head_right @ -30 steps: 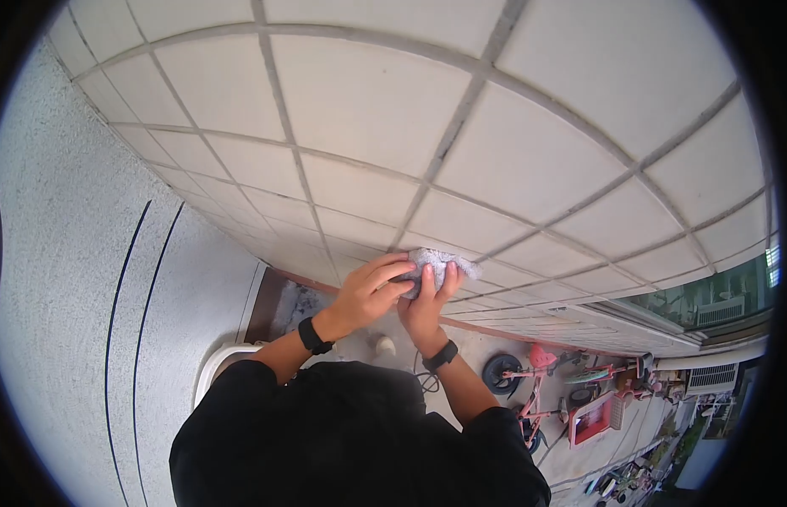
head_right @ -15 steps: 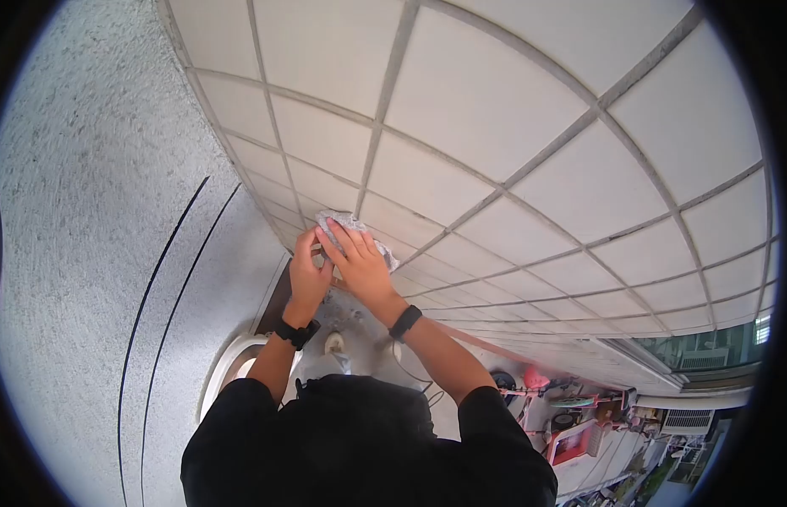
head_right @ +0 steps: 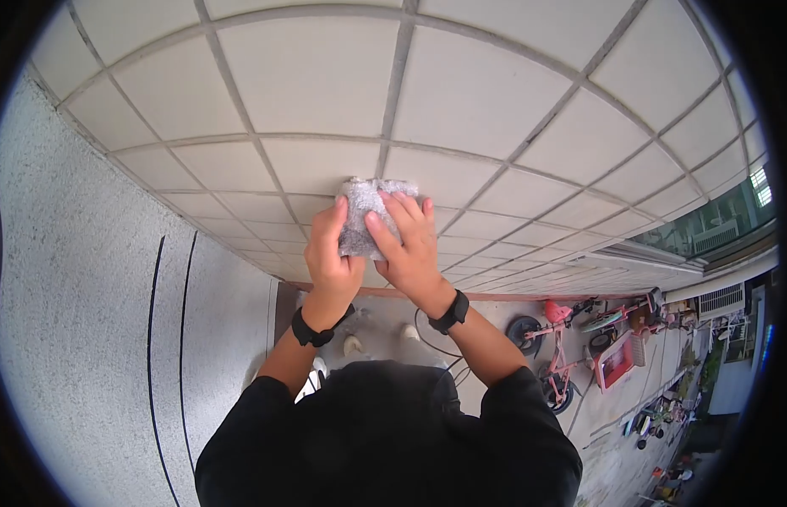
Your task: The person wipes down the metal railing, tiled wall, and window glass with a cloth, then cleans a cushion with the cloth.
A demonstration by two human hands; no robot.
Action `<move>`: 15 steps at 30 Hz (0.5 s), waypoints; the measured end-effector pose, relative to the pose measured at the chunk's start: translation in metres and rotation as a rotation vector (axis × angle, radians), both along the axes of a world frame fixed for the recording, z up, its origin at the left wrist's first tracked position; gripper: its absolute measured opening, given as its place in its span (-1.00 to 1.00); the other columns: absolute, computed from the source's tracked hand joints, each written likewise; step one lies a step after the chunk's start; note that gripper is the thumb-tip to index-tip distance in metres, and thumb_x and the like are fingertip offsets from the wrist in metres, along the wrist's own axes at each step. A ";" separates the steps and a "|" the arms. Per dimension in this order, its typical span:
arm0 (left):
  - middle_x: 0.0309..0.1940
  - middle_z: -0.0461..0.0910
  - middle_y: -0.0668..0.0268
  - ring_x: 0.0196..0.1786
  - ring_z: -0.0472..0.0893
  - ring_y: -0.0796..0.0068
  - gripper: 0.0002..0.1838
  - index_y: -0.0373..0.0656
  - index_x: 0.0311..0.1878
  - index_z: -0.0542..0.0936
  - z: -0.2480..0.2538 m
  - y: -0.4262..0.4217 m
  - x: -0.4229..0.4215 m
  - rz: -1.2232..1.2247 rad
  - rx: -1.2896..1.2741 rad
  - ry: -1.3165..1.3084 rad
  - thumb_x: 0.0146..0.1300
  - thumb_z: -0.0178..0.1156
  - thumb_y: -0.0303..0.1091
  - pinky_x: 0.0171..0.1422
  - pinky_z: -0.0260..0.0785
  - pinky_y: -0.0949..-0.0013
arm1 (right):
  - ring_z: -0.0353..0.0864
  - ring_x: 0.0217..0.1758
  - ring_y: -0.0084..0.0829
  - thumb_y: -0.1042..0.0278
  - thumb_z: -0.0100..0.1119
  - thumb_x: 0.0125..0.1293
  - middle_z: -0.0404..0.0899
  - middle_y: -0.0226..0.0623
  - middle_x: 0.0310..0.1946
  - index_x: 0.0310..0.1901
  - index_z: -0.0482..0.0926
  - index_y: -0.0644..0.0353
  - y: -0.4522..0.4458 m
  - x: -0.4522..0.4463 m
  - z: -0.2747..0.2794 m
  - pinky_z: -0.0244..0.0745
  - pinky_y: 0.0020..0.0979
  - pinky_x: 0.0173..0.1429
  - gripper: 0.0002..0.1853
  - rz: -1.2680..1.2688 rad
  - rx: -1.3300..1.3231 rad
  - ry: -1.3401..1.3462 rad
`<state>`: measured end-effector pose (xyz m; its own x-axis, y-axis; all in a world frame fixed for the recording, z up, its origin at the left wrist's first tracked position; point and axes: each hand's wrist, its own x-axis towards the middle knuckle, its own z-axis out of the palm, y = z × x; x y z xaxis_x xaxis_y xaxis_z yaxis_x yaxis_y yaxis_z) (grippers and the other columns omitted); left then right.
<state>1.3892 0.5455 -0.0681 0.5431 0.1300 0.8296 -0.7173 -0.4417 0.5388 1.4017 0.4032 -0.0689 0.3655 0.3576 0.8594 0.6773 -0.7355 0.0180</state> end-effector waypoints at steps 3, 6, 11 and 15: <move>-0.07 0.58 0.14 -0.30 0.63 0.20 -0.18 -0.06 0.35 0.45 -0.011 -0.034 0.012 -0.089 0.118 -0.145 -0.13 0.30 -0.65 -0.33 0.51 0.27 | 0.34 0.38 0.12 0.37 0.43 0.07 0.33 0.00 0.33 0.33 0.34 0.05 -0.048 0.007 -0.035 0.14 0.25 0.46 -0.26 -0.046 0.097 -0.153; -0.06 0.58 0.16 -0.29 0.63 0.22 -0.17 -0.06 0.35 0.45 -0.037 -0.052 0.007 -0.181 0.228 -0.086 -0.15 0.30 -0.65 -0.33 0.51 0.28 | 0.33 0.37 0.17 0.44 0.40 0.11 0.29 0.09 0.31 0.33 0.31 0.09 -0.079 -0.001 -0.082 0.21 0.25 0.43 -0.27 -0.103 0.114 -0.111; 0.00 0.60 0.12 -0.20 0.67 0.12 -0.23 -0.09 0.29 0.47 -0.118 -0.056 -0.003 -0.241 0.228 0.146 -0.13 0.28 -0.67 -0.21 0.55 0.20 | 0.38 0.32 0.18 0.60 0.38 -0.04 0.33 0.04 0.26 0.27 0.41 0.14 -0.081 -0.032 -0.138 0.35 0.13 0.38 -0.26 -0.171 0.114 0.176; 0.05 0.61 0.08 -0.08 0.67 0.03 -0.27 -0.11 0.27 0.48 -0.141 -0.043 -0.011 -0.199 0.156 0.251 -0.10 0.25 -0.69 -0.10 0.57 0.16 | 0.35 0.35 0.13 0.60 0.36 -0.12 0.33 -0.03 0.28 0.29 0.46 0.09 -0.059 -0.044 -0.138 0.35 0.07 0.41 -0.21 -0.133 0.106 0.334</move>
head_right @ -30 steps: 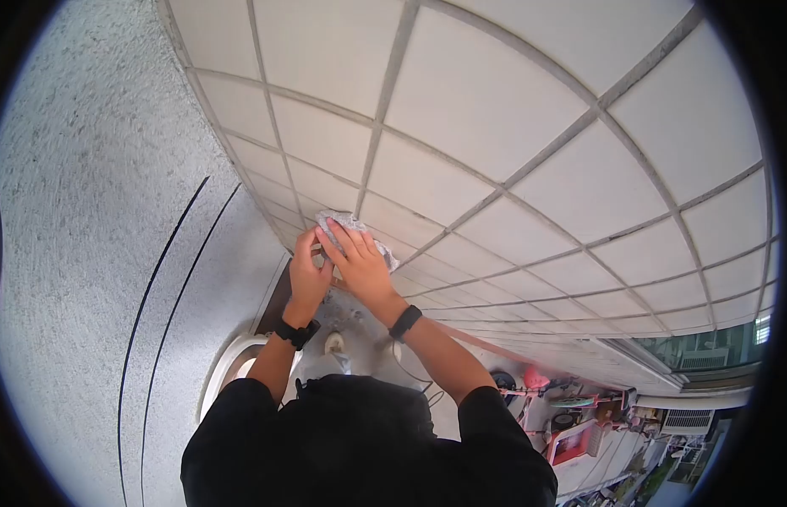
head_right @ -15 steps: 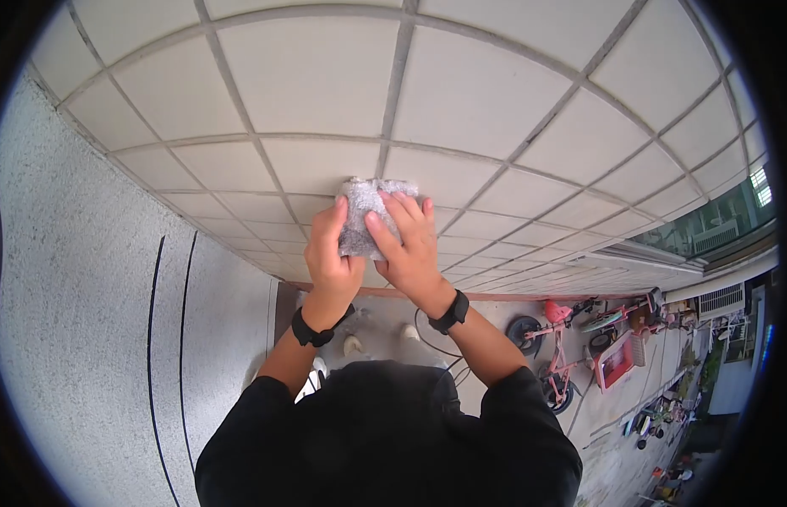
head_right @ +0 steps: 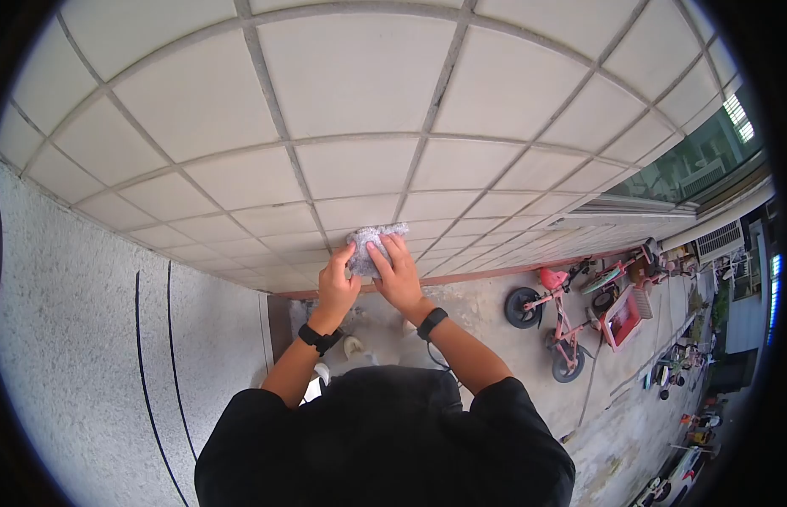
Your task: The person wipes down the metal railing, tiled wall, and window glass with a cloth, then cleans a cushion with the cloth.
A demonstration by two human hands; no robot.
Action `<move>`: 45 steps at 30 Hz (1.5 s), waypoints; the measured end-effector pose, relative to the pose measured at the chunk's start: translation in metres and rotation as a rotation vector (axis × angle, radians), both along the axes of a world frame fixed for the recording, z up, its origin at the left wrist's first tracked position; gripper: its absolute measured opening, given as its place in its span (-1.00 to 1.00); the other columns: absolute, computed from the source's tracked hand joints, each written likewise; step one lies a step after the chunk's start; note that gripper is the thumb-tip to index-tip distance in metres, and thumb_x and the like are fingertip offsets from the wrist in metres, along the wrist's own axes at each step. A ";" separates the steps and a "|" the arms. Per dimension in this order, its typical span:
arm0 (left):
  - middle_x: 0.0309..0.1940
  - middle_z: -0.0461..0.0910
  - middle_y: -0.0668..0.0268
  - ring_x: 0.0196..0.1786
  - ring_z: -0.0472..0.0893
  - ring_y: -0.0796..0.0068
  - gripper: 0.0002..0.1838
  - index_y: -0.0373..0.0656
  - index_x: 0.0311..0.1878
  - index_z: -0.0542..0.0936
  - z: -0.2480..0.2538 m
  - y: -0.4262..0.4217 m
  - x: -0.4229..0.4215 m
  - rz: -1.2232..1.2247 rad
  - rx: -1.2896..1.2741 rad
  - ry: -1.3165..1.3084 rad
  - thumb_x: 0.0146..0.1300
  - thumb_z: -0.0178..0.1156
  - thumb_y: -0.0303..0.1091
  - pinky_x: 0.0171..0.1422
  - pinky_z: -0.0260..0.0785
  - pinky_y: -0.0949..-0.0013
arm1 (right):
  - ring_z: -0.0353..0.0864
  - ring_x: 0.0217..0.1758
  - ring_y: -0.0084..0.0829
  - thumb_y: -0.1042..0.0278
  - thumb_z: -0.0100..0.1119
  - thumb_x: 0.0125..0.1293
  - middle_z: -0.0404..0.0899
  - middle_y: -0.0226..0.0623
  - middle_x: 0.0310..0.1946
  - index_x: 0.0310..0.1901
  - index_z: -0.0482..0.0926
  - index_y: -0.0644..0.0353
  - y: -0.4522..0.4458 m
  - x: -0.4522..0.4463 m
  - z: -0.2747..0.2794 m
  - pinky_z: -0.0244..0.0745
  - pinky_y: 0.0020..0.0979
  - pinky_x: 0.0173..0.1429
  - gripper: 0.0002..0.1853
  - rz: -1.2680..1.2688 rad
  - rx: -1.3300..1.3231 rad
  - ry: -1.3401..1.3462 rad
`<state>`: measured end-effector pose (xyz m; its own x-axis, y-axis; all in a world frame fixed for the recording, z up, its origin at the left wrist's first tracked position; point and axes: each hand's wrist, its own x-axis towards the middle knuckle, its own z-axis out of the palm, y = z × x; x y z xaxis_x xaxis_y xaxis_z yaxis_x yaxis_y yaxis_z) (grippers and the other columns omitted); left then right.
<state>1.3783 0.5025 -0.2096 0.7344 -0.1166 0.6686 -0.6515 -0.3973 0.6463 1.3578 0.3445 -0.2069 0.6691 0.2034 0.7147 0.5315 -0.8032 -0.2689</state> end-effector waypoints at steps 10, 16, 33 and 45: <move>0.06 0.60 0.05 0.04 0.64 0.07 -0.32 -0.20 0.27 0.47 0.062 -0.056 -0.015 0.030 -0.109 0.040 -0.03 0.18 -0.76 0.07 0.51 0.22 | 0.38 0.39 -0.10 0.58 0.30 -0.11 0.40 -0.16 0.30 0.31 0.48 0.00 -0.059 0.002 0.055 0.11 0.17 0.49 -0.21 0.062 -0.032 -0.010; 0.41 0.25 -0.09 0.42 0.34 -0.14 -0.22 -0.20 0.40 0.40 0.192 -0.166 -0.054 -0.208 0.057 0.057 0.00 0.32 -0.47 0.41 0.31 0.02 | 0.47 0.34 -0.12 0.46 0.27 0.19 0.50 -0.14 0.21 0.23 0.51 0.13 -0.192 0.003 0.087 -0.26 0.16 0.62 -0.49 -0.103 -0.024 -0.308; 0.17 0.53 -0.01 0.22 0.54 0.12 -0.57 -0.35 0.31 0.43 0.294 -0.389 -0.136 -2.082 -0.647 0.233 0.43 0.02 -0.41 0.26 0.38 0.21 | 0.49 0.31 0.10 0.45 0.47 0.13 0.50 0.02 0.21 0.28 0.38 0.37 -0.340 0.018 0.078 -0.04 0.31 0.55 -0.31 -0.097 -0.001 -0.633; 0.11 0.59 0.05 0.12 0.61 0.23 -0.59 -0.36 0.27 0.48 0.273 -0.342 -0.159 -1.964 -0.577 0.355 0.43 0.07 -0.37 0.17 0.44 0.27 | 0.43 0.34 0.09 0.39 0.53 0.10 0.47 -0.03 0.23 0.30 0.36 0.31 -0.331 0.015 0.079 -0.06 0.35 0.55 -0.26 -0.122 0.011 -0.583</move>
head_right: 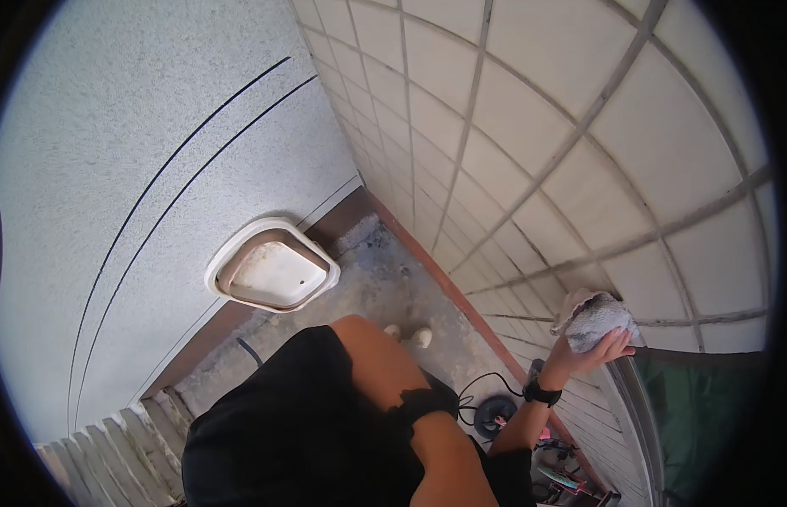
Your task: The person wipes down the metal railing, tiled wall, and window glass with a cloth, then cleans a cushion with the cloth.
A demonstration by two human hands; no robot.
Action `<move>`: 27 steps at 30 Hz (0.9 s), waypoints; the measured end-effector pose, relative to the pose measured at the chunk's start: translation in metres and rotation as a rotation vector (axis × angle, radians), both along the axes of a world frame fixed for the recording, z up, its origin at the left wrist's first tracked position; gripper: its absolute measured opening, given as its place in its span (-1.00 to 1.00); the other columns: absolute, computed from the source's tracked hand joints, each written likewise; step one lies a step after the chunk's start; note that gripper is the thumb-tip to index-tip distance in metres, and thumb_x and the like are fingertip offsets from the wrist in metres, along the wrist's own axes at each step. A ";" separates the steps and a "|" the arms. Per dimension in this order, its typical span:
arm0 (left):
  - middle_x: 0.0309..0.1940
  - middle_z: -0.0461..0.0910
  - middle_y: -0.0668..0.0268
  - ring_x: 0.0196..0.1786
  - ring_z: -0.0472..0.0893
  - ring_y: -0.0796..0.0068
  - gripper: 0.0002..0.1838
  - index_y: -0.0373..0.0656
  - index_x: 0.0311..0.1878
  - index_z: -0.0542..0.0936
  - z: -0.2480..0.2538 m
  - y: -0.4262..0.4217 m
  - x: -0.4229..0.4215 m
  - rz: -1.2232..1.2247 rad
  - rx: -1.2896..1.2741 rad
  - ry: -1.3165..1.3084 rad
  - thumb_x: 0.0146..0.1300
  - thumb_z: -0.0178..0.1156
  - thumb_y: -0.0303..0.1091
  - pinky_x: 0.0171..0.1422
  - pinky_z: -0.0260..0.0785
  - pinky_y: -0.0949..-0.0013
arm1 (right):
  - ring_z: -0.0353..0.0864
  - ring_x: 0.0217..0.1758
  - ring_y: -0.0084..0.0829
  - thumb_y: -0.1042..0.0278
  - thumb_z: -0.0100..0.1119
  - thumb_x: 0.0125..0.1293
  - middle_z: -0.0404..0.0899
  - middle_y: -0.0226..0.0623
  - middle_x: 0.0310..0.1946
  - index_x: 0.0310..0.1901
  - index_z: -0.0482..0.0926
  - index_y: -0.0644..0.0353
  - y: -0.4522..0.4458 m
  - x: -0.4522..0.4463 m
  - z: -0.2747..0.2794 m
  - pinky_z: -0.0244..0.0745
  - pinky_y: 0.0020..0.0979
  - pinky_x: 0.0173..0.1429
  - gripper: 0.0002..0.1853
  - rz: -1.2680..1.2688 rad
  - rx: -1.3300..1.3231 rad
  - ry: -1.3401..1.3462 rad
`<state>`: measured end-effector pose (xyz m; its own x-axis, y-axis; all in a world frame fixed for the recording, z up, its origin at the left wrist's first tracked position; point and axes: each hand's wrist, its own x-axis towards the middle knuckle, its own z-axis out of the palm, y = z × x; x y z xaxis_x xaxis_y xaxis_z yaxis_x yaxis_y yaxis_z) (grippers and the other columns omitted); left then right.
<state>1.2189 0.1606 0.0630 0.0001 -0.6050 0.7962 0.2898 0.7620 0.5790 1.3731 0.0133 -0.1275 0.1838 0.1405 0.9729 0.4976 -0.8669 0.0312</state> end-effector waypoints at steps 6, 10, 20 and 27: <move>0.03 0.65 0.13 0.07 0.64 0.35 -0.61 -0.36 0.24 0.51 -0.074 0.087 0.019 0.723 0.418 0.307 0.40 0.12 -0.41 0.02 0.53 0.35 | 0.43 0.34 0.06 0.49 0.34 0.21 0.47 0.00 0.21 0.26 0.44 0.30 0.006 -0.013 -0.003 0.02 0.34 0.52 -0.44 0.017 0.078 0.094; 0.35 0.40 0.10 0.26 0.55 0.11 -0.43 -0.17 0.40 0.40 -0.114 0.089 0.030 1.603 0.803 -0.163 0.30 0.21 -0.44 0.29 0.43 0.23 | 0.41 0.34 0.07 0.61 0.32 -0.04 0.45 0.02 0.22 0.28 0.45 0.23 0.011 -0.039 0.011 0.09 0.33 0.49 -0.28 0.075 0.084 0.311; 0.53 0.09 -0.01 0.40 0.38 -0.09 -0.18 -0.02 0.55 0.20 -0.114 -0.024 0.059 1.513 0.596 -0.506 0.23 0.30 -0.37 0.30 0.43 0.11 | 0.39 0.37 0.10 0.57 0.43 0.00 0.36 0.13 0.32 0.35 0.35 0.30 -0.060 -0.075 0.035 0.35 -0.06 0.39 -0.20 -0.016 0.339 0.196; 0.50 0.03 -0.23 0.45 0.27 -0.23 -0.17 -0.22 0.55 0.12 -0.070 -0.139 0.111 1.591 0.333 -0.428 0.29 0.27 -0.31 0.38 0.34 0.06 | 0.36 0.39 0.11 0.49 0.37 0.13 0.27 0.08 0.38 0.31 0.45 0.17 -0.138 -0.009 0.109 0.41 -0.03 0.36 -0.35 -0.135 0.158 0.024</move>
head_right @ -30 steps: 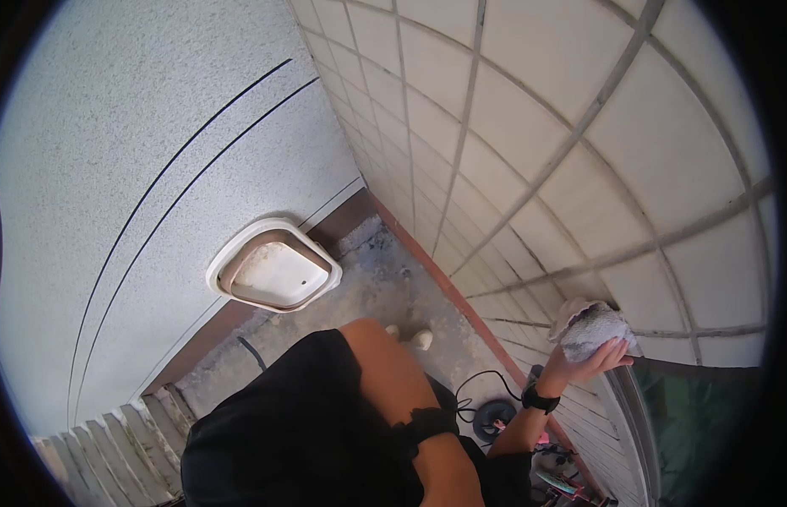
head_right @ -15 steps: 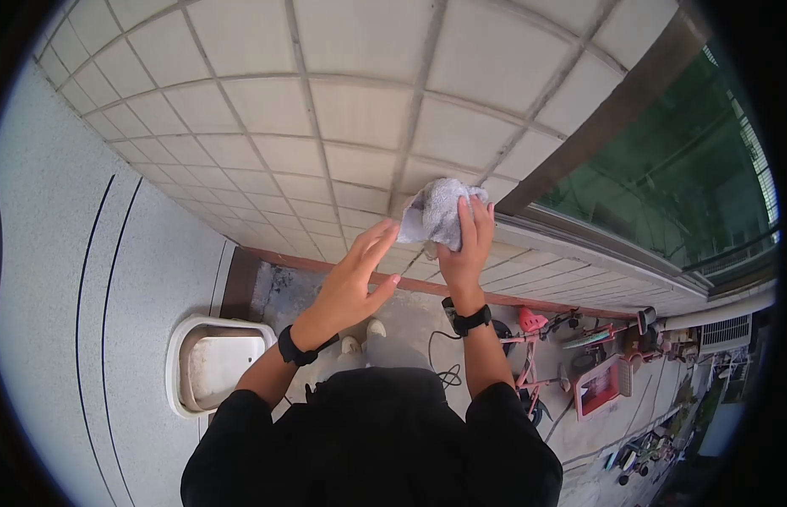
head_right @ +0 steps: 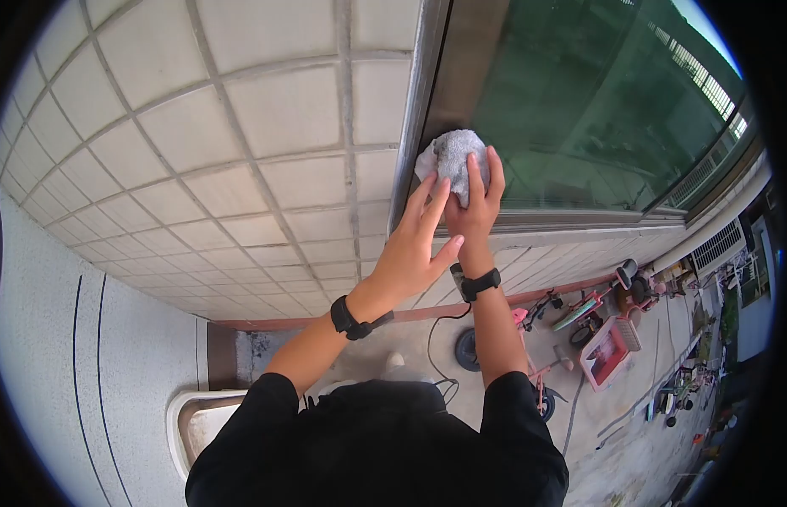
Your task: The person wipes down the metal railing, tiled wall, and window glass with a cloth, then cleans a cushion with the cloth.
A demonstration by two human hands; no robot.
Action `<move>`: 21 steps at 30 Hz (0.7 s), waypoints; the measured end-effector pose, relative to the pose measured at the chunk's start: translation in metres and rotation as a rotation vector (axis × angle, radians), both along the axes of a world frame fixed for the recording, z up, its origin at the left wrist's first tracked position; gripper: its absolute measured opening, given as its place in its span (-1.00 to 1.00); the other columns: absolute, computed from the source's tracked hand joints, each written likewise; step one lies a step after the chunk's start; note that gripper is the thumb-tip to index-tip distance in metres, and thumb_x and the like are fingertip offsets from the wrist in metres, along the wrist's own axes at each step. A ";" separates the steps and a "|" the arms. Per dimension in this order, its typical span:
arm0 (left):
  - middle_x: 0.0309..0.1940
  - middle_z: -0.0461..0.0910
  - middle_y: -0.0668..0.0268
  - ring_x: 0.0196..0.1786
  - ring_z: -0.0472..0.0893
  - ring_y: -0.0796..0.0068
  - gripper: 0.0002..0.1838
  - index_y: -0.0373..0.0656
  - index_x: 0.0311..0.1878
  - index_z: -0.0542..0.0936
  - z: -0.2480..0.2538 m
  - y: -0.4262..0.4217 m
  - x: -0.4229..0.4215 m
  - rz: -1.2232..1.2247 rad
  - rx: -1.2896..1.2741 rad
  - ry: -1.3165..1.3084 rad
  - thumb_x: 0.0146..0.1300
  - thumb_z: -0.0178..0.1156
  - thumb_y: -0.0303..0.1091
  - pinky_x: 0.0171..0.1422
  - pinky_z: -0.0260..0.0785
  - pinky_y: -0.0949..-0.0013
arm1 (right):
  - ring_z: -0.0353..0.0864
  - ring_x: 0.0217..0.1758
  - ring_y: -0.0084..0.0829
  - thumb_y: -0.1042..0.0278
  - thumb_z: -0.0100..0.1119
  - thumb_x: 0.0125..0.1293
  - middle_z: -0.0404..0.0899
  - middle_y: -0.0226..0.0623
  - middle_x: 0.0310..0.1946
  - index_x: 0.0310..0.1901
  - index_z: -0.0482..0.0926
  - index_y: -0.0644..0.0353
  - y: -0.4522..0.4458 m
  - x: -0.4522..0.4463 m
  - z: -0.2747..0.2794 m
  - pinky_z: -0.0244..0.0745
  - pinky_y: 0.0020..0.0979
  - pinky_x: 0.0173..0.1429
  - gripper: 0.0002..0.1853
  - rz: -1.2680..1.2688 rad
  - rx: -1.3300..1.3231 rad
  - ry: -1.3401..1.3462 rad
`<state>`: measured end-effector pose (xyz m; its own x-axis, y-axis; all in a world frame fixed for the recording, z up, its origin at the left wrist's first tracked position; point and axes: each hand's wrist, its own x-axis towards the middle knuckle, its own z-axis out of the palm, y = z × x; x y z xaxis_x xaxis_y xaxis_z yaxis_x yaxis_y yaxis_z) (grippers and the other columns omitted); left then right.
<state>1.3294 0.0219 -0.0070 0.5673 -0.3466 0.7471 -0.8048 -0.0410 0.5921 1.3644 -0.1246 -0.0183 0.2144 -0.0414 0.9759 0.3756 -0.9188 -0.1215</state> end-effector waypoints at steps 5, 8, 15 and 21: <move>0.47 0.10 -0.23 0.40 0.33 -0.20 -0.21 -0.23 0.53 0.17 0.015 -0.063 0.036 0.064 -0.070 -0.155 0.28 0.26 -0.30 0.35 0.38 0.07 | 0.36 0.41 0.02 0.35 0.33 0.24 0.31 -0.03 0.38 0.30 0.47 0.15 -0.041 0.033 0.028 0.36 -0.03 0.41 -0.44 -0.003 -0.106 -0.119; 0.43 0.18 -0.18 0.33 0.41 -0.16 -0.23 -0.18 0.51 0.21 0.040 -0.097 0.043 0.023 -0.052 -0.178 0.27 0.27 -0.29 0.28 0.44 0.08 | 0.36 0.41 0.00 0.36 0.25 0.30 0.33 -0.06 0.37 0.32 0.45 0.19 -0.077 0.032 0.048 0.35 -0.07 0.41 -0.46 -0.078 -0.065 -0.131; 0.36 0.32 -0.04 0.21 0.51 -0.08 -0.29 -0.11 0.46 0.32 0.004 -0.145 0.044 -0.034 0.161 -0.113 0.24 0.28 -0.26 0.19 0.50 0.09 | 0.25 0.48 -0.04 0.30 0.23 0.35 0.20 -0.03 0.43 0.40 0.33 0.28 -0.118 0.010 -0.016 0.24 -0.10 0.48 -0.38 -0.144 0.167 0.038; 0.36 0.26 -0.19 0.32 0.38 -0.21 -0.21 -0.28 0.47 0.23 -0.031 -0.088 0.028 0.121 0.195 -0.096 0.23 0.30 -0.25 0.29 0.41 0.00 | 0.04 0.57 0.11 0.31 0.23 0.34 0.08 0.00 0.49 0.42 0.30 0.27 -0.069 0.021 -0.060 0.04 0.10 0.55 -0.36 -0.024 0.095 0.069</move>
<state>1.3572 -0.0662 -0.0377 0.5433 -0.4236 0.7248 -0.8391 -0.2468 0.4847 1.3859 -0.1935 -0.0783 0.2793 -0.1392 0.9501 0.3417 -0.9103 -0.2338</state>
